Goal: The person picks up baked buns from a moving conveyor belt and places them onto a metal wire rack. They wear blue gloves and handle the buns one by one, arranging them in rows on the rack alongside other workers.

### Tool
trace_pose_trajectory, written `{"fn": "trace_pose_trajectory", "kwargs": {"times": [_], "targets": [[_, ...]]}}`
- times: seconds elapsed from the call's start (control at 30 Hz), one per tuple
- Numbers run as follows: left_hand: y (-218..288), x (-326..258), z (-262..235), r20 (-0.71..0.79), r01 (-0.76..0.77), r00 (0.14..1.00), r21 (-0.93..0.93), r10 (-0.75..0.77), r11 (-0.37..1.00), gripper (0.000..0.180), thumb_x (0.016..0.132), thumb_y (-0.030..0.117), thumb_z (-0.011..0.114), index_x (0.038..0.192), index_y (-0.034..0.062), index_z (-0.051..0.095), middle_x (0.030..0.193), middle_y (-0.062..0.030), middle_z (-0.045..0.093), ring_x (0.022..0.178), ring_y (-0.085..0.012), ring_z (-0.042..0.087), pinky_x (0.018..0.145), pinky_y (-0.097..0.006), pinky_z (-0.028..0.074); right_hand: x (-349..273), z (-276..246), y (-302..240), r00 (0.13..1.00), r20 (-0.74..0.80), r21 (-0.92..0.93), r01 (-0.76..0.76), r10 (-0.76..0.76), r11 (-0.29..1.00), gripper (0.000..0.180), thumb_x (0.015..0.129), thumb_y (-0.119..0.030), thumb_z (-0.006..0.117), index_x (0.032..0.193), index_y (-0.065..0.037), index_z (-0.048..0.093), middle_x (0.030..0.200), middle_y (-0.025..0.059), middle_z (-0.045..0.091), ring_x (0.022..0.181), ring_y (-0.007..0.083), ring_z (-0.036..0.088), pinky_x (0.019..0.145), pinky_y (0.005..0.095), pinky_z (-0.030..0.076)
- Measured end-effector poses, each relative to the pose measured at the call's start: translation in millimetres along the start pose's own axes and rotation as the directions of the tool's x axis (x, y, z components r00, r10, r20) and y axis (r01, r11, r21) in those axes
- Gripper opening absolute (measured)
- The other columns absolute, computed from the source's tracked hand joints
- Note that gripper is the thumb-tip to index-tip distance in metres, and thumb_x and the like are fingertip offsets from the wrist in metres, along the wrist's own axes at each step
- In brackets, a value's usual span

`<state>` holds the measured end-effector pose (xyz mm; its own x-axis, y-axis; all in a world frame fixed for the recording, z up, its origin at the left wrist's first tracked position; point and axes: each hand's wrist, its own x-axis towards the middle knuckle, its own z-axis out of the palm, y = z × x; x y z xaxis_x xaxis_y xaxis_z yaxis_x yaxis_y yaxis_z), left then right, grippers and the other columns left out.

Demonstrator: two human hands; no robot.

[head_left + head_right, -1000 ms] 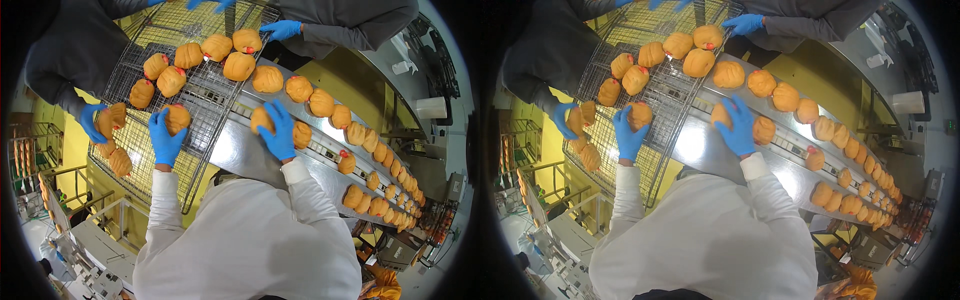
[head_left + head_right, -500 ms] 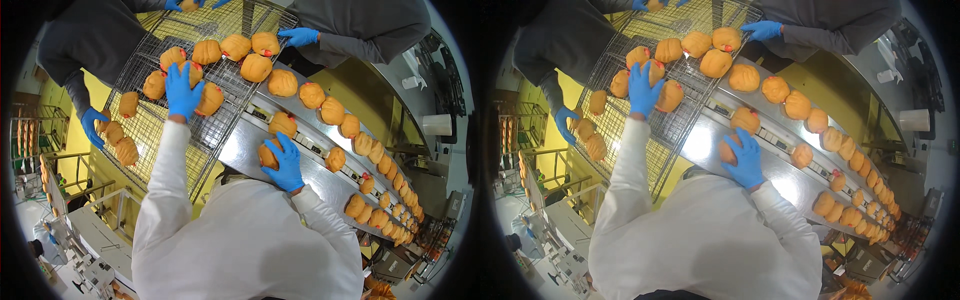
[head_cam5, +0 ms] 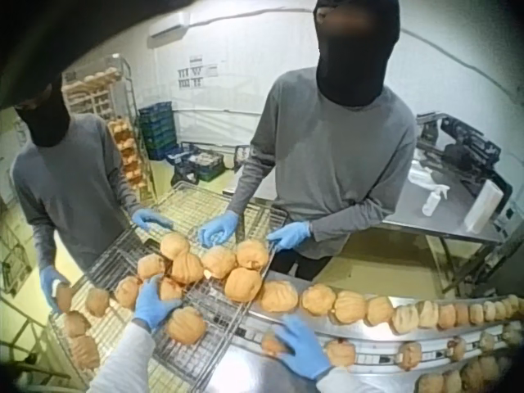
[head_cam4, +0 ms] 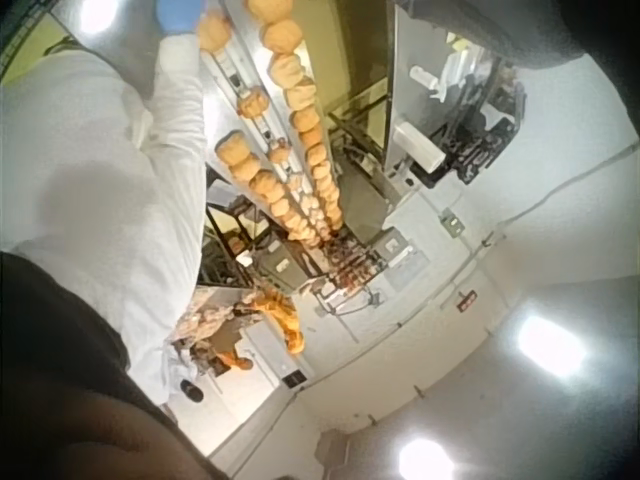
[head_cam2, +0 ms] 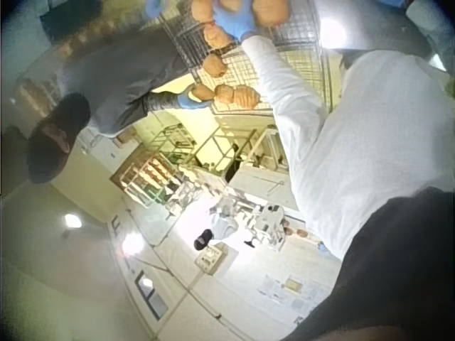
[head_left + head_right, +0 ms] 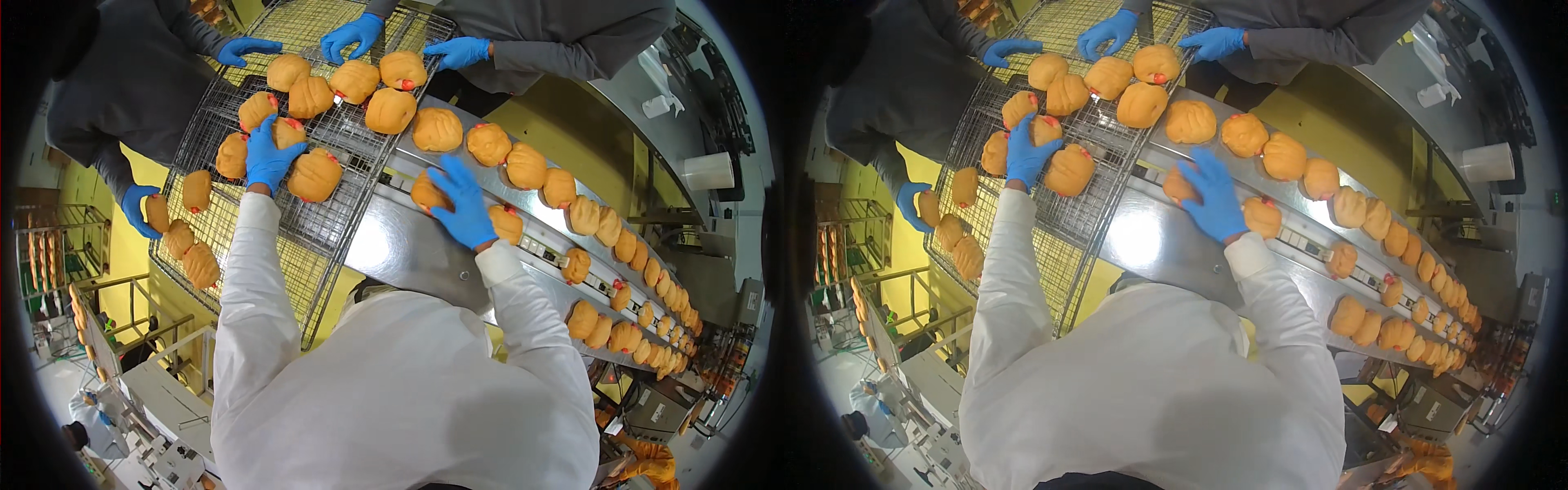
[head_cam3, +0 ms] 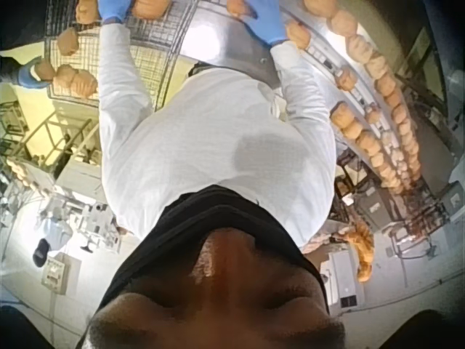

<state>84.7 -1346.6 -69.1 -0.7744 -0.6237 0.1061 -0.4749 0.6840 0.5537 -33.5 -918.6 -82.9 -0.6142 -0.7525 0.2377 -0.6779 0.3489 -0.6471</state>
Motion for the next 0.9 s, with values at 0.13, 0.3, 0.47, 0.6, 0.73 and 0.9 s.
{"fn": "trace_pose_trajectory", "kwargs": {"times": [0.13,0.3,0.47,0.6,0.73,0.9], "targets": [[20.8,-38.9,-12.0,-0.174,-0.031,0.985,-0.261,-0.015,0.965,0.093,0.072,0.025,0.095,0.149,0.0007,0.049,0.14,-0.0189,0.058,0.132,-0.0313,0.056,0.113,-0.043,0.046,-17.3,-12.1,2.1,0.97,-0.156,0.111,-0.172,0.188,0.979,0.063,0.082,-0.007,0.075,0.143,-0.016,0.064,0.153,0.0157,0.055,0.14,0.0375,0.052,0.118,0.0475,0.04],[125.5,-140.4,3.2,0.022,-0.239,0.962,-0.409,0.271,0.881,0.088,0.072,0.028,0.093,0.146,0.0043,0.052,0.137,-0.0195,0.057,0.126,-0.0403,0.056,0.112,-0.05,0.044,-68.8,-11.9,-27.7,0.97,0.063,-0.077,-0.229,0.234,0.97,0.046,0.084,-0.005,0.074,0.13,-0.011,0.073,0.143,0.0123,0.065,0.134,0.0353,0.058,0.116,0.0464,0.043],[160.9,-172.5,68.9,0.168,-0.308,0.911,-0.333,0.377,0.891,0.088,0.073,0.03,0.091,0.15,0.0089,0.052,0.15,-0.0217,0.048,0.138,-0.0435,0.047,0.115,-0.053,0.04,-66.9,-31.4,-33.5,0.898,-0.152,0.151,-0.391,0.412,0.908,0.038,0.089,-0.007,0.073,0.127,-0.008,0.073,0.142,0.0162,0.065,0.133,0.0335,0.059,0.116,0.0446,0.043],[176.8,-137.8,104.0,0.227,-0.384,0.871,-0.239,0.436,0.892,0.082,0.078,0.022,0.086,0.151,0.009,0.052,0.159,-0.0252,0.042,0.148,-0.0455,0.039,0.12,-0.054,0.036,-72.2,-34.4,-35.7,0.848,-0.244,0.214,-0.427,0.471,0.879,0.036,0.092,-0.007,0.071,0.128,-0.007,0.073,0.142,0.0163,0.064,0.135,0.0314,0.058,0.117,0.0422,0.042],[152.9,-122.3,124.0,0.588,-0.555,0.618,-0.143,0.521,0.82,0.064,0.091,0.004,0.061,0.153,0.0143,0.053,0.171,-0.0174,0.03,0.159,-0.041,0.025,0.127,-0.055,0.025,-73.1,-26.1,-34.2,0.832,-0.26,0.269,-0.426,0.491,0.864,0.035,0.092,-0.006,0.07,0.127,-0.007,0.072,0.141,0.0159,0.064,0.135,0.0315,0.057,0.117,0.0418,0.041],[140.2,-114.0,92.4,0.278,-0.658,0.686,-0.157,0.672,0.737,0.059,0.086,0.002,0.062,0.144,0.0141,0.06,0.162,-0.018,0.043,0.153,-0.0399,0.035,0.125,-0.059,0.027,-57.8,-18.5,-37.6,0.828,-0.268,0.349,-0.393,0.493,0.85,0.033,0.092,-0.004,0.07,0.125,-0.006,0.072,0.138,0.0168,0.065,0.131,0.0322,0.059,0.114,0.0408,0.045]]}}
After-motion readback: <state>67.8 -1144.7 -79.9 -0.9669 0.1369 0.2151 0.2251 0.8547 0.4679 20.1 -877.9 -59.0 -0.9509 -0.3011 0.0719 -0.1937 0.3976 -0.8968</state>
